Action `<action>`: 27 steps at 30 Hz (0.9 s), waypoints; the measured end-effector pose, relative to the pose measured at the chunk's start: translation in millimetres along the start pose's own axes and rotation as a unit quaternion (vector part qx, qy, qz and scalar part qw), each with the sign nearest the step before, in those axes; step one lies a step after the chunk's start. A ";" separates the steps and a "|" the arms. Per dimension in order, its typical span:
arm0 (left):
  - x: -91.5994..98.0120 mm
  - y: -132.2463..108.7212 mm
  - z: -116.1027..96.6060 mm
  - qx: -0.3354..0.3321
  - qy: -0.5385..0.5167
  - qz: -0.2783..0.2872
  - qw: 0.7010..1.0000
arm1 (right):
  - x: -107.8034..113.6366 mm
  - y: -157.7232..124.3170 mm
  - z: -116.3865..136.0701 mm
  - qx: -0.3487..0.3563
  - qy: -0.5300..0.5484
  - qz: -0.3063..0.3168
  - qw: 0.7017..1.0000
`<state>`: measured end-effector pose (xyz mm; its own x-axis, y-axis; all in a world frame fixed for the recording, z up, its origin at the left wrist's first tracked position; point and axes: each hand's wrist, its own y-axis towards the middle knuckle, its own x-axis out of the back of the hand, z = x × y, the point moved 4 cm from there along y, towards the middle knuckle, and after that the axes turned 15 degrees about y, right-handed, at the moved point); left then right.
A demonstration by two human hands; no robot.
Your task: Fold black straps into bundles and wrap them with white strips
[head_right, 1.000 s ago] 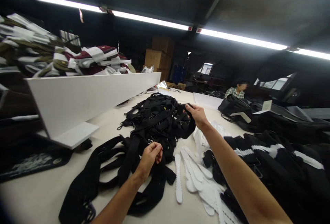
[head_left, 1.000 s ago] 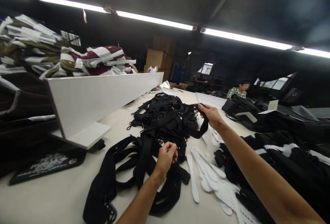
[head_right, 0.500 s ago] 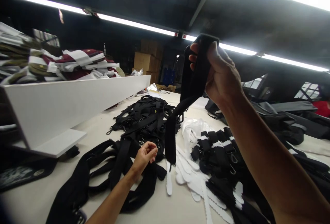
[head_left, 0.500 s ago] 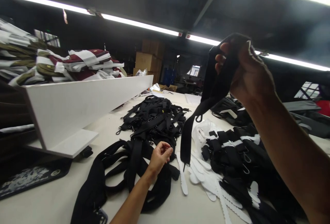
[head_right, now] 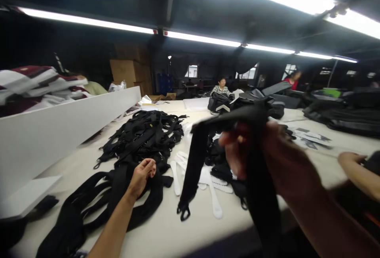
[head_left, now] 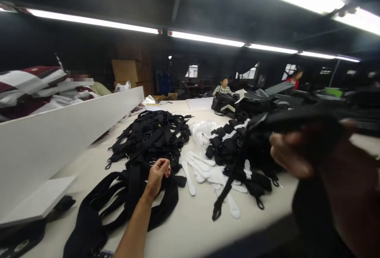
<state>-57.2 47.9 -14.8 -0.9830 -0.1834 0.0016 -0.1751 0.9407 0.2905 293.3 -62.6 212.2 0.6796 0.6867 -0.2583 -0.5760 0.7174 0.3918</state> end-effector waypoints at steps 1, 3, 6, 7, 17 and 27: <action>-1.3 -1.7 -2.4 -0.002 0.001 0.005 1.000 | -5.3 -17.3 -19.7 -0.011 0.057 0.016 0.998; -9.3 -11.2 -12.2 -0.010 0.002 0.021 1.000 | -13.9 -43.2 -61.2 -0.050 0.152 0.028 0.987; -39.8 -47.3 -38.9 -0.032 -0.007 0.081 0.996 | -13.5 -63.6 -119.2 -0.128 0.230 -0.017 0.965; -55.1 -64.5 -49.3 -0.043 -0.014 0.120 0.992 | -11.6 -66.9 -134.2 -0.141 0.250 -0.033 0.957; -111.1 -179.5 -80.8 0.015 0.133 0.335 0.933 | 0.4 -93.2 -197.3 -0.250 0.330 -0.007 0.910; -98.1 -200.2 -87.7 0.062 0.254 0.341 0.903 | 21.9 -138.4 -233.8 -0.271 0.326 -0.007 0.906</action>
<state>79.1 -147.5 10.8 -0.7178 0.3734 0.5876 0.4259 0.9032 -0.0537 281.7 -119.4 -54.1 0.3778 0.4733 -0.7958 -0.8280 0.5574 -0.0615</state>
